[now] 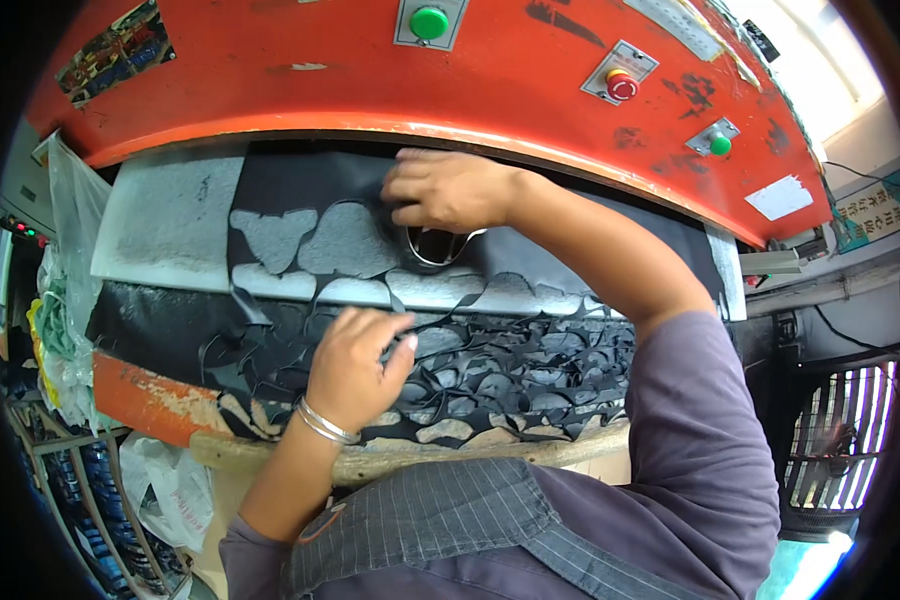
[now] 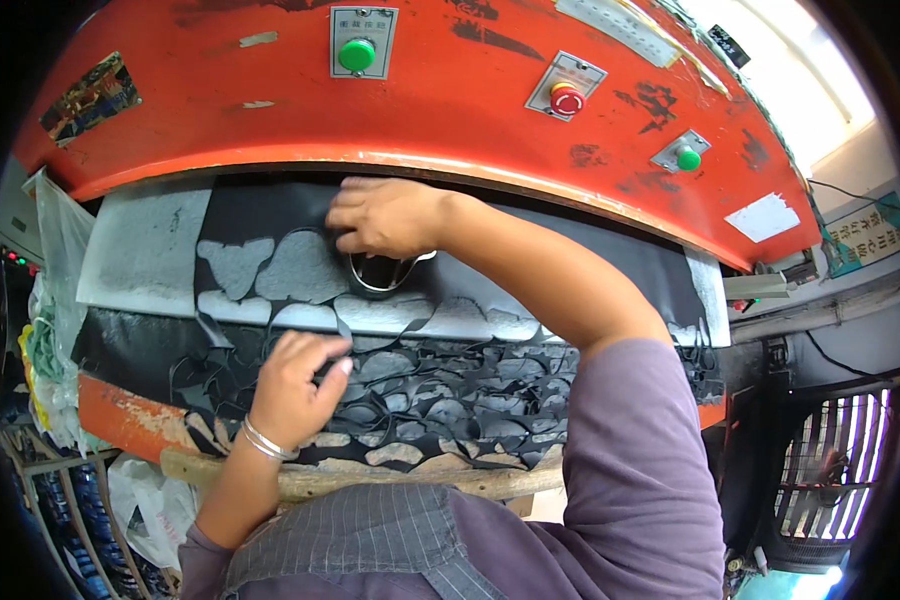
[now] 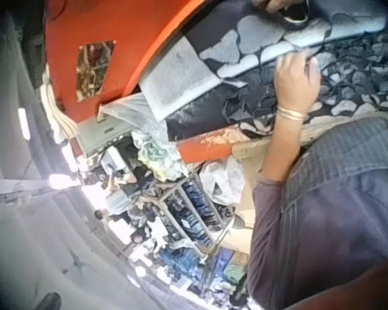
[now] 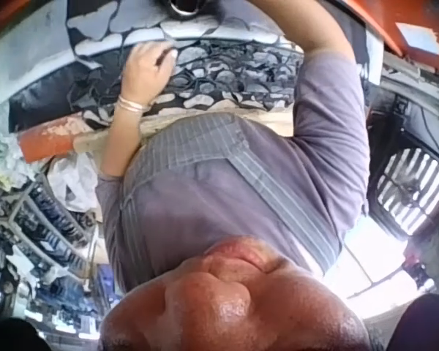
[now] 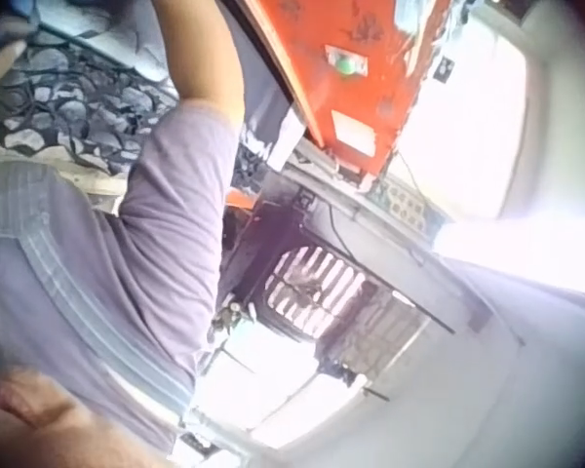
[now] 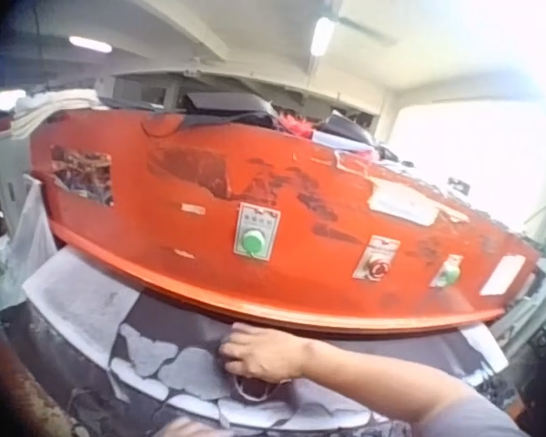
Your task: Using a hydraulic press and metal dies to cut shoe components from a sheet of black leather.
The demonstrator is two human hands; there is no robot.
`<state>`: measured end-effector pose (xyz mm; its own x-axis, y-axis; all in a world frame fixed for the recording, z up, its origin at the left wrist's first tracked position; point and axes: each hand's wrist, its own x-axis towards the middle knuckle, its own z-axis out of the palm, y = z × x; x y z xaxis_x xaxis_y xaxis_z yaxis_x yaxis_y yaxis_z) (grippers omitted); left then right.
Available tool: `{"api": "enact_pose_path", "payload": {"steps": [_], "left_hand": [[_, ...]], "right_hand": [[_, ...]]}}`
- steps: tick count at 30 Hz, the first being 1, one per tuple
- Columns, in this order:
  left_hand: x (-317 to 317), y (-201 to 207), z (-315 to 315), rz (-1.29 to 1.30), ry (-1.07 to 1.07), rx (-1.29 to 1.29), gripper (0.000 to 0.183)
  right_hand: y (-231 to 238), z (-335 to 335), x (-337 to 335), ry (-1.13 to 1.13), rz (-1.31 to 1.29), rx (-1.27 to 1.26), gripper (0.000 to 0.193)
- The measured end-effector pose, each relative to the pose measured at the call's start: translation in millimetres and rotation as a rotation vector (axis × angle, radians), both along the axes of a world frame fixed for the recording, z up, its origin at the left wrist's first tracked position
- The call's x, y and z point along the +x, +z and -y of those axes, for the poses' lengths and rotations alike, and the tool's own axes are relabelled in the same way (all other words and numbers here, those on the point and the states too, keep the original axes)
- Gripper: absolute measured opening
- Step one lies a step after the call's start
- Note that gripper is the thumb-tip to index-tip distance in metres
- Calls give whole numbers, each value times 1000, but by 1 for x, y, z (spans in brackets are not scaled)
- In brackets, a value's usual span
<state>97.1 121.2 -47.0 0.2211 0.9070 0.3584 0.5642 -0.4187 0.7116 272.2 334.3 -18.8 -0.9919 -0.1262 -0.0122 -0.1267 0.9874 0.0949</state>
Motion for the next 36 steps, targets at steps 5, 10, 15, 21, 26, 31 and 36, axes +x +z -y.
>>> {"api": "enact_pose_path", "payload": {"steps": [5, 10, 15, 21, 26, 31, 36], "left_hand": [[28, -20, -56, 21, -13, -9, 48], [62, -70, -81, -56, -4, -42, 77], [66, -81, -80, -116, 19, -15, 74], [71, -80, -83, -107, 49, 3, 71], [70, -84, -78, -93, 59, 42, 70], [68, -80, -78, -111, 41, 37, 69], [70, -80, -77, -130, 45, 19, 69]], "right_hand": [[13, 18, 76, -916, -190, -39, 29], [-40, 58, 116, -1508, -311, -371, 41], [-60, 97, 130, -1525, -570, -494, 54], [-88, 113, 151, -1280, -684, -309, 65], [-93, 119, 149, -1182, -668, -180, 65], [-96, 121, 143, -1160, -719, -92, 62], [-97, 121, 144, -1149, -765, -109, 60]]}}
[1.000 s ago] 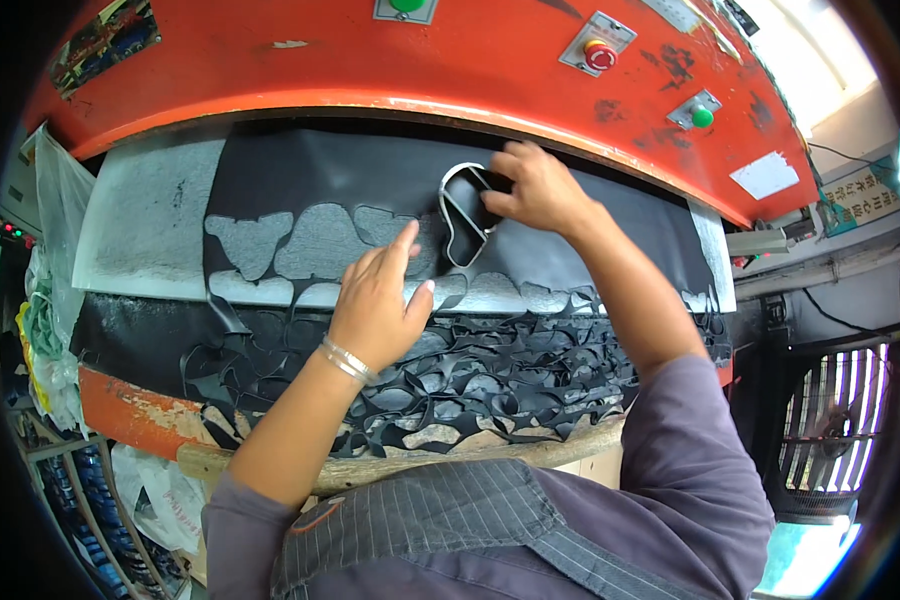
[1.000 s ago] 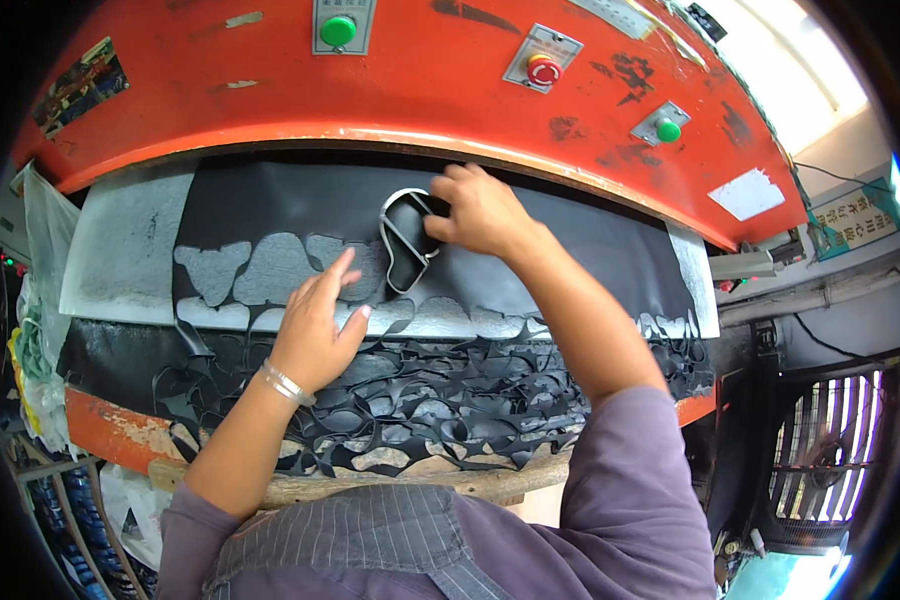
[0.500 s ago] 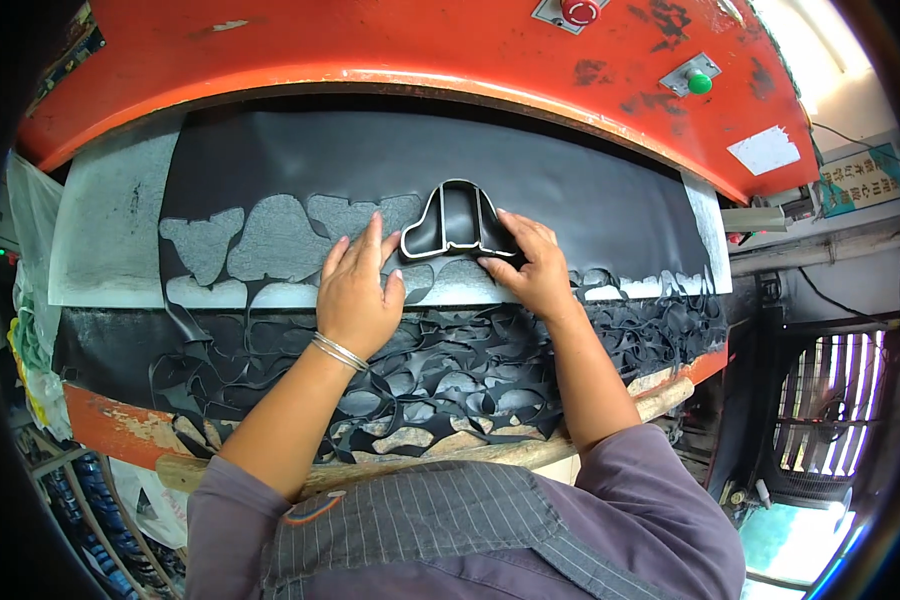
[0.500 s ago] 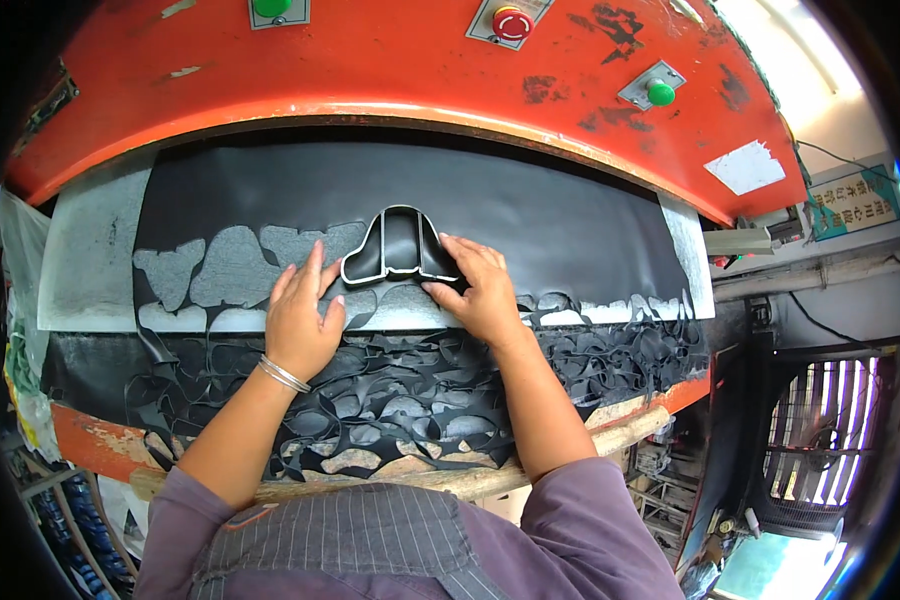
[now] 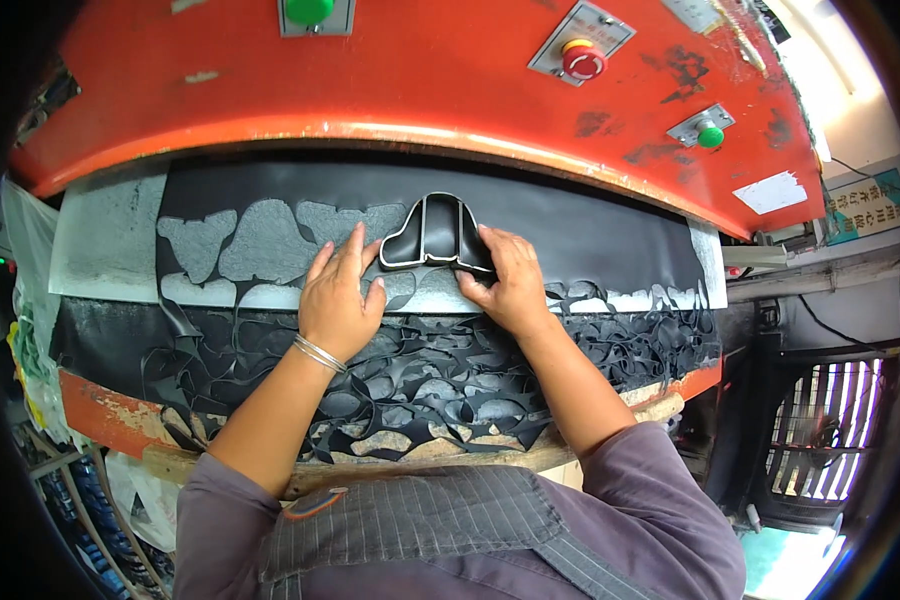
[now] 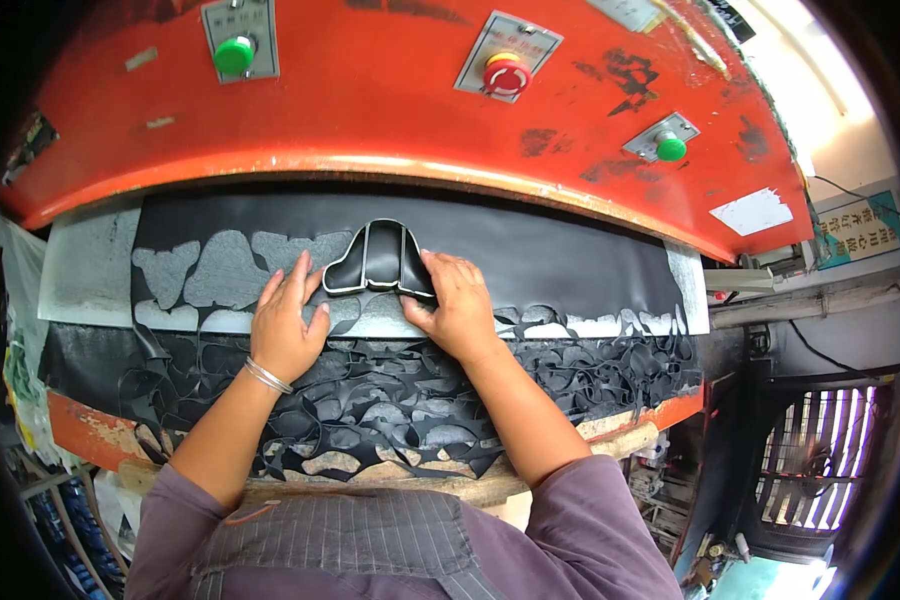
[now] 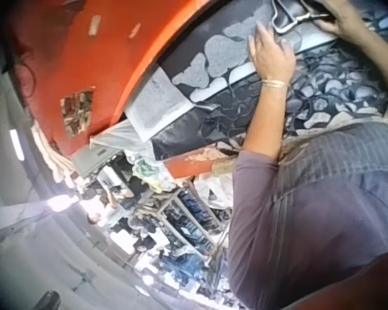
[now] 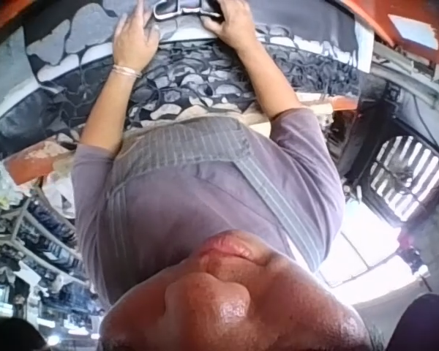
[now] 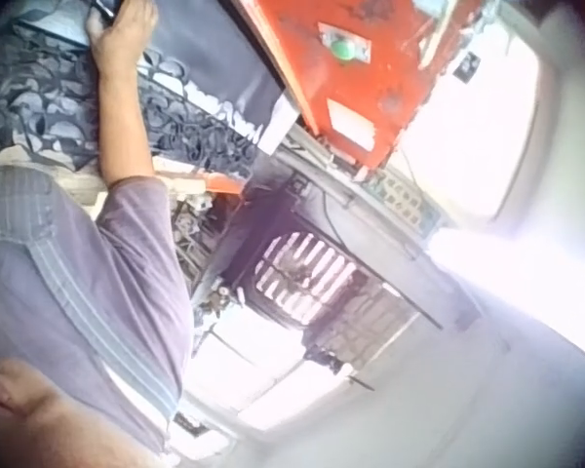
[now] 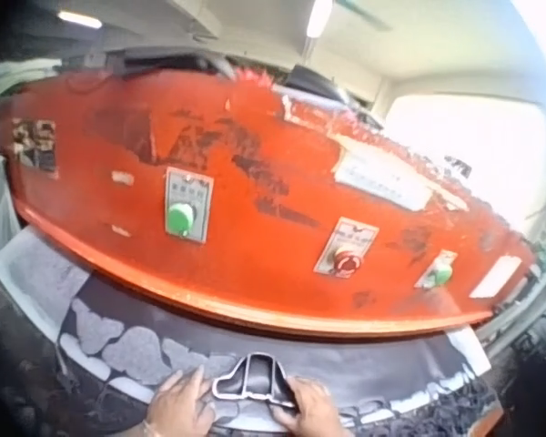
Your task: Using a hydraulic press and metal dies to cut shoe components from a sheet of black leather.
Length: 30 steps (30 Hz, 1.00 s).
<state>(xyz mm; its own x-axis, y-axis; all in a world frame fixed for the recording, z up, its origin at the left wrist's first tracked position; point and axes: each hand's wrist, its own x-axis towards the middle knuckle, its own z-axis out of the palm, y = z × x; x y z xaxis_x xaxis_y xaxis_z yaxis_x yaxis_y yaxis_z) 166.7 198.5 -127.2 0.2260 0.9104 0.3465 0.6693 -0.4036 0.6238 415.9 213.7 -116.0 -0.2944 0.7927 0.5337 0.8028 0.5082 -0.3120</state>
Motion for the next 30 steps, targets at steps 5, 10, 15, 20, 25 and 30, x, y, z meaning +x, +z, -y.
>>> {"api": "enact_pose_path", "payload": {"steps": [5, 10, 15, 20, 25, 30], "left_hand": [[-12, 13, 0, 178, 67, -123, 68], [-25, 118, -29, 219, 169, 603, 10], [-38, 201, -32, -41, 202, 832, 20], [-43, 156, 69, 126, 14, 168, 30], [-32, 85, 196, -155, -197, -225, 22], [-21, 73, 227, -156, -39, -47, 17]], "right_hand": [[27, 0, 17, -45, -84, -2, 69], [138, -33, 89, -317, -703, 510, 51], [195, -47, 118, -776, -314, 690, 63], [147, 65, 56, -98, -202, 367, 51], [83, 208, -41, 468, 149, -399, 55], [68, 236, -76, 286, 272, -405, 42]]}}
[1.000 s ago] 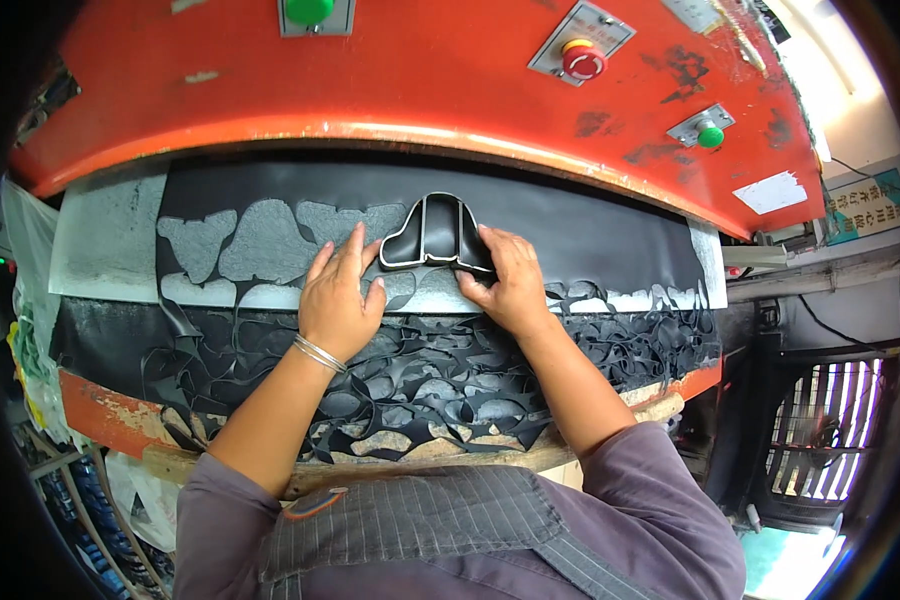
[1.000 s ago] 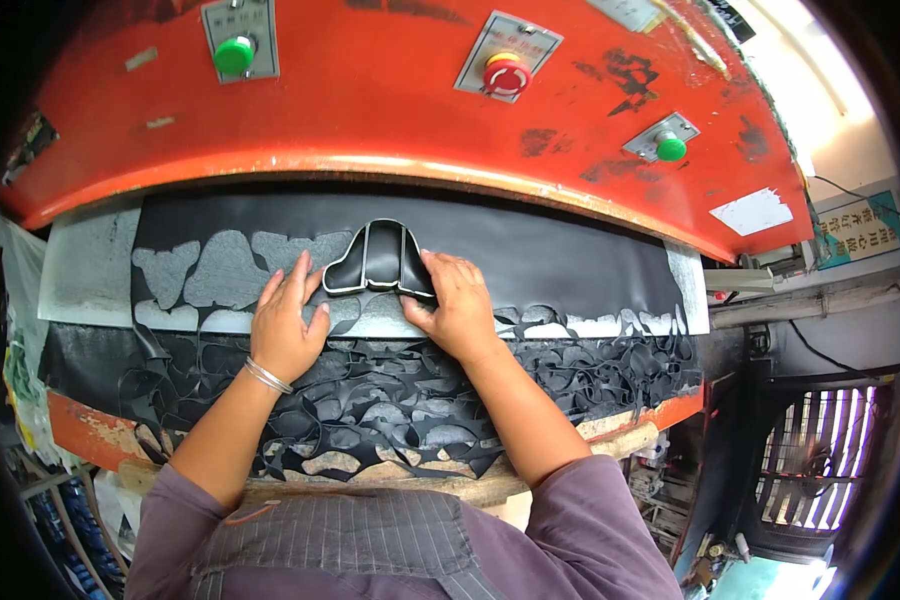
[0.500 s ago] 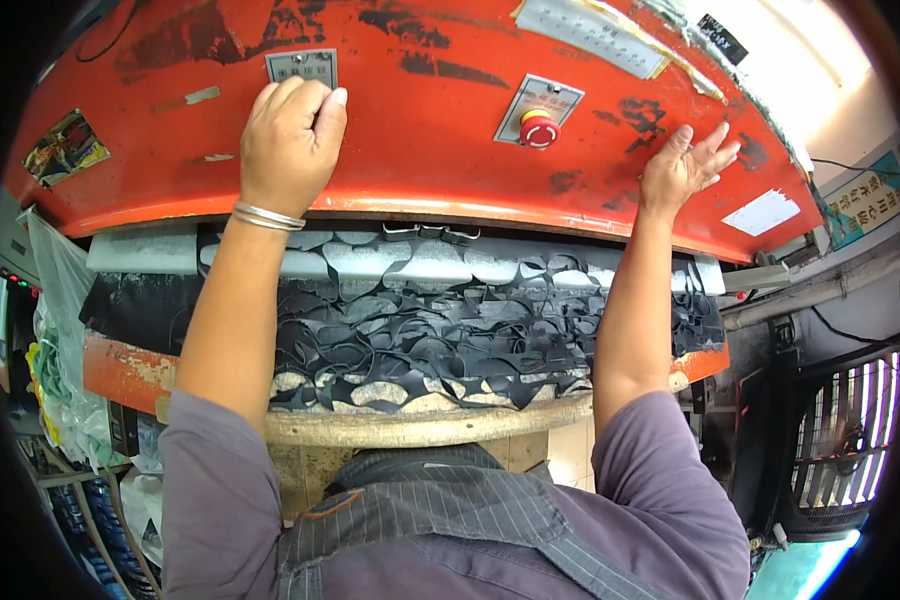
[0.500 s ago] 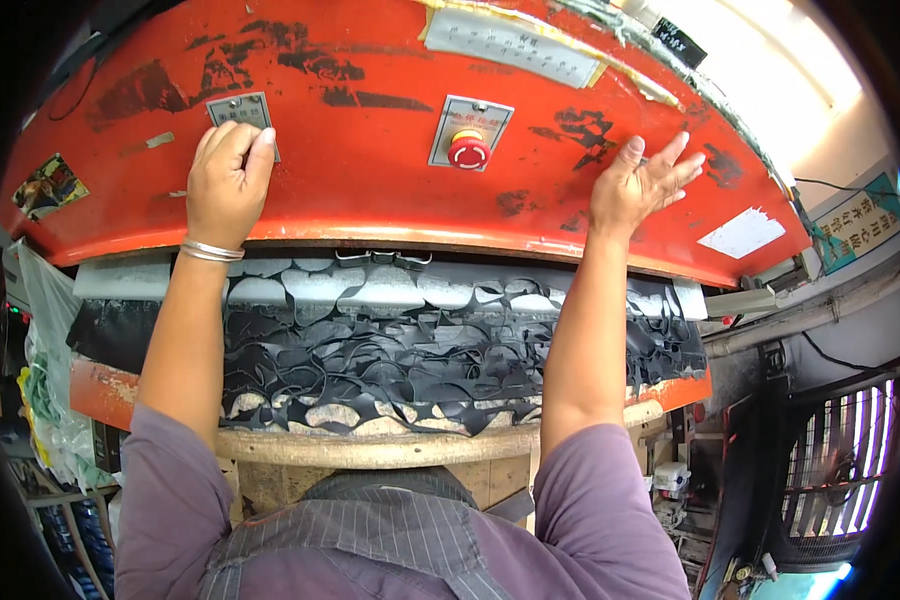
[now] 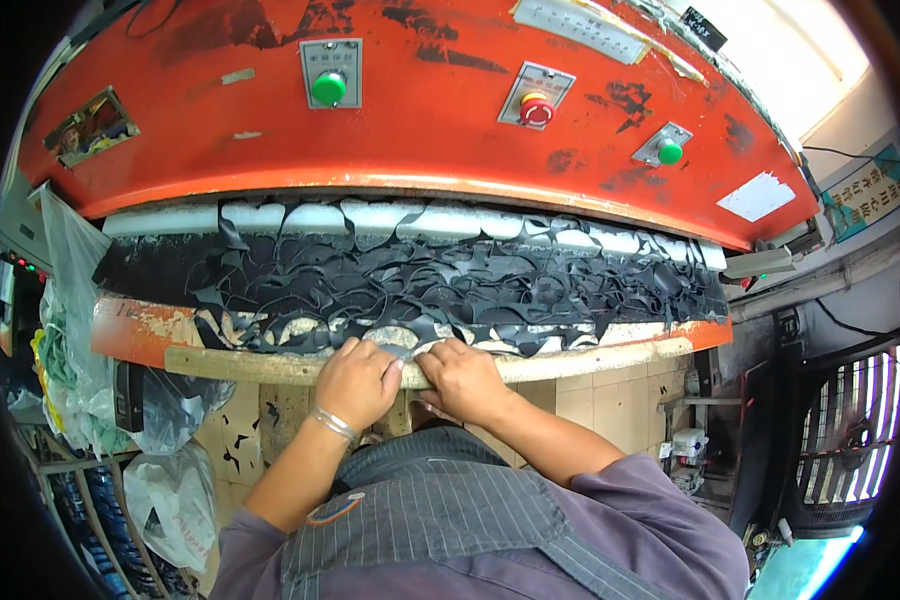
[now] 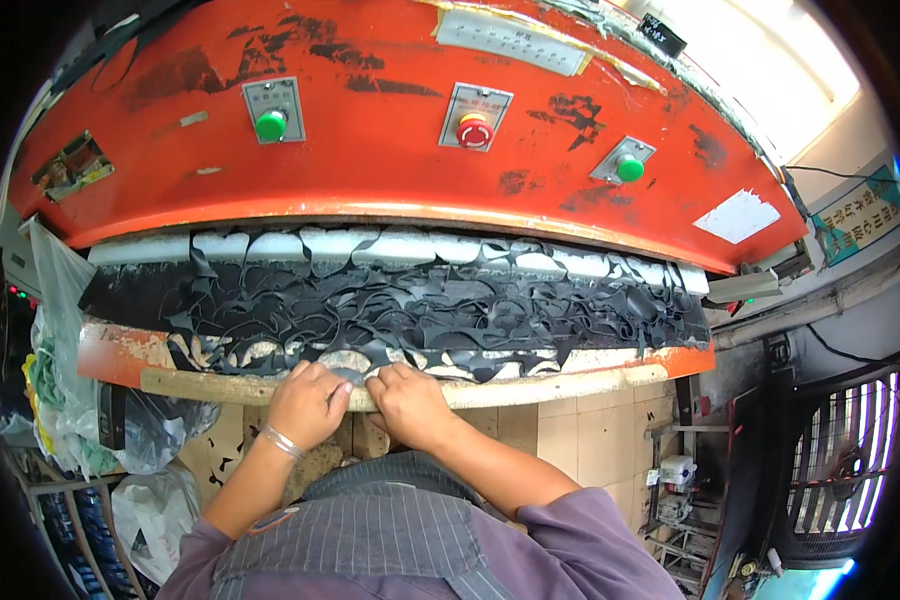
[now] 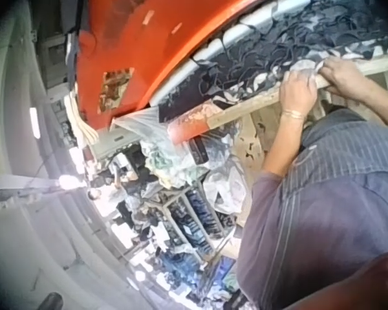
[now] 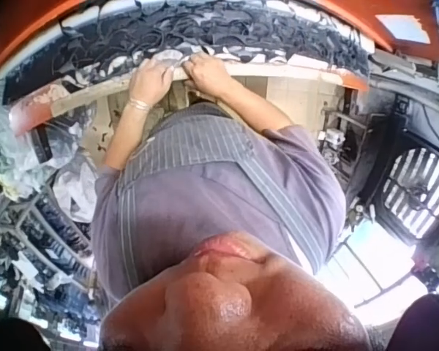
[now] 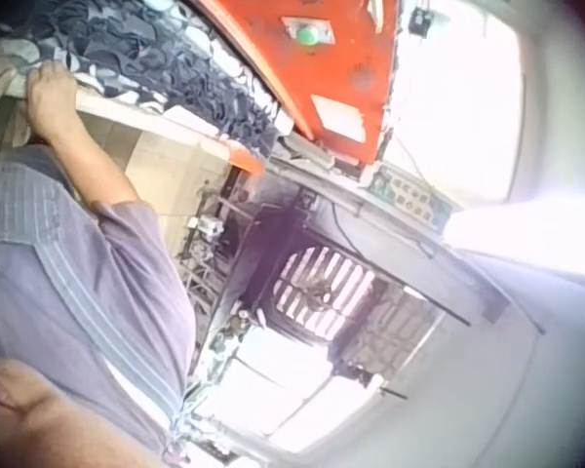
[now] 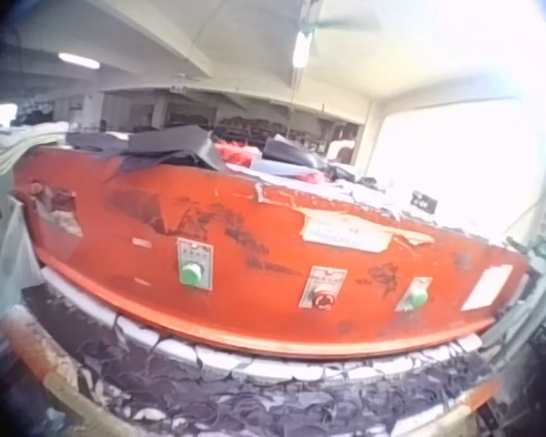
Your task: Using a hydraulic press and metal dies to cut shoe components from a sheet of black leather.
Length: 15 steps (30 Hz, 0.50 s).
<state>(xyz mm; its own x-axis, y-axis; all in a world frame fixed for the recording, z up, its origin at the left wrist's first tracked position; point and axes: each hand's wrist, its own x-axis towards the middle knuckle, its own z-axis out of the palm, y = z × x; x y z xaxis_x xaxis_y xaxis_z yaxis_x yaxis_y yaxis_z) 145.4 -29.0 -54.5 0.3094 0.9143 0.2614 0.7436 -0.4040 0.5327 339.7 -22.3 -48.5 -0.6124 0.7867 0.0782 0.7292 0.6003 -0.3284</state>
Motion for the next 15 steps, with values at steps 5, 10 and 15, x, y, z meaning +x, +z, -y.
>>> {"api": "enact_pose_path", "payload": {"steps": [5, 10, 15], "left_hand": [[3, -2, -6, -18, 60, -37, 19], [-5, 3, -35, -169, -153, -394, 30], [37, 2, -123, -100, -374, -214, 29]], "right_hand": [[-1, -6, -1, -5, -1, -14, 40], [13, -61, 21, 291, 29, -400, 24], [15, -218, 13, 98, 9, 284, 25]]}}
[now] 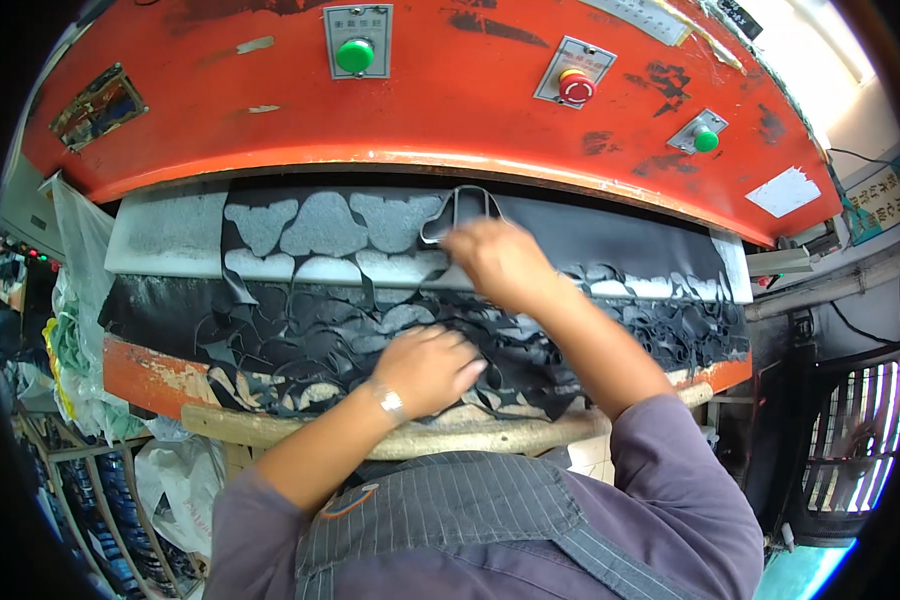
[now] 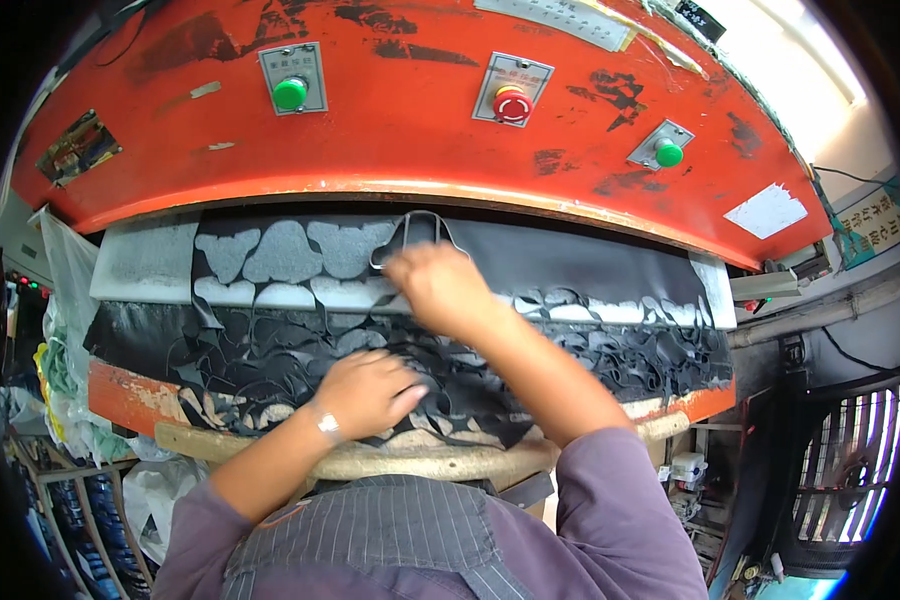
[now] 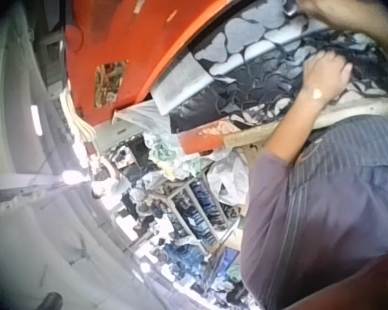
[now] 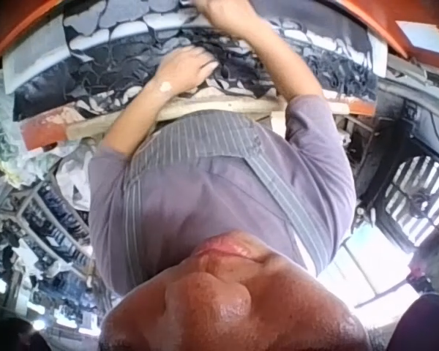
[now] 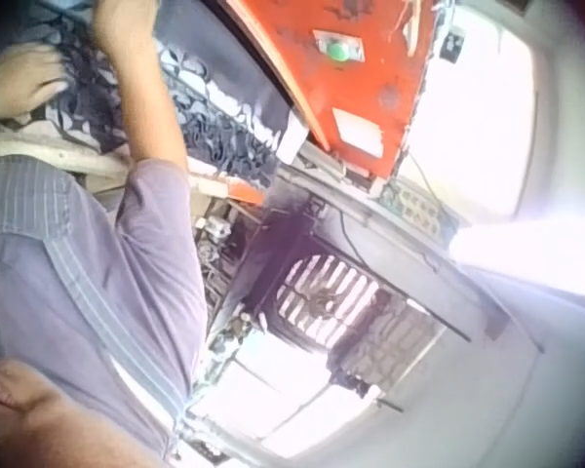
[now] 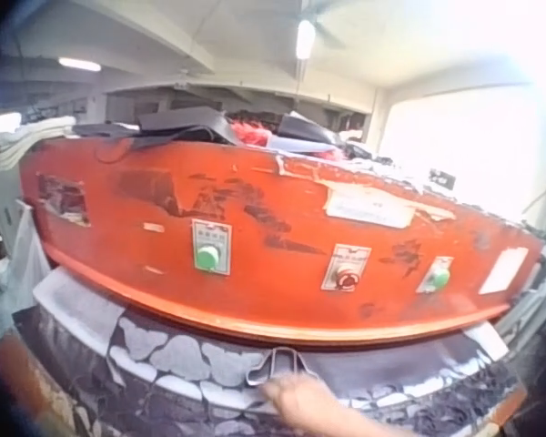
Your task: Using a hydraulic press and metal dies to cut shoe components from a sheet of black leather.
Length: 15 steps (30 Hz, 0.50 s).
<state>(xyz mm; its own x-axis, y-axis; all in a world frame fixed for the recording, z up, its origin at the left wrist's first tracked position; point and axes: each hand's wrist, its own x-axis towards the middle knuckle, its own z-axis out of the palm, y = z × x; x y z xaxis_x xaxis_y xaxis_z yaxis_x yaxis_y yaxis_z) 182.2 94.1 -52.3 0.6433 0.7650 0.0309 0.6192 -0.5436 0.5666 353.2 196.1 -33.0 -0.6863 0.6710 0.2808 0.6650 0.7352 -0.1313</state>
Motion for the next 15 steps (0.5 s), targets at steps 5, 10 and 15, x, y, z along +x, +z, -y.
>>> {"api": "enact_pose_path", "payload": {"steps": [5, 10, 15], "left_hand": [[19, -59, -12, -228, -207, 143, 61], [-51, -59, 3, -190, -623, -340, 61], [-49, -13, -51, 322, -160, -162, 37]], "right_hand": [[-16, -98, -14, 201, 328, -352, 24], [-19, -112, 6, 292, 261, -64, 12], [-9, -100, 84, -657, -73, -187, 21]]}}
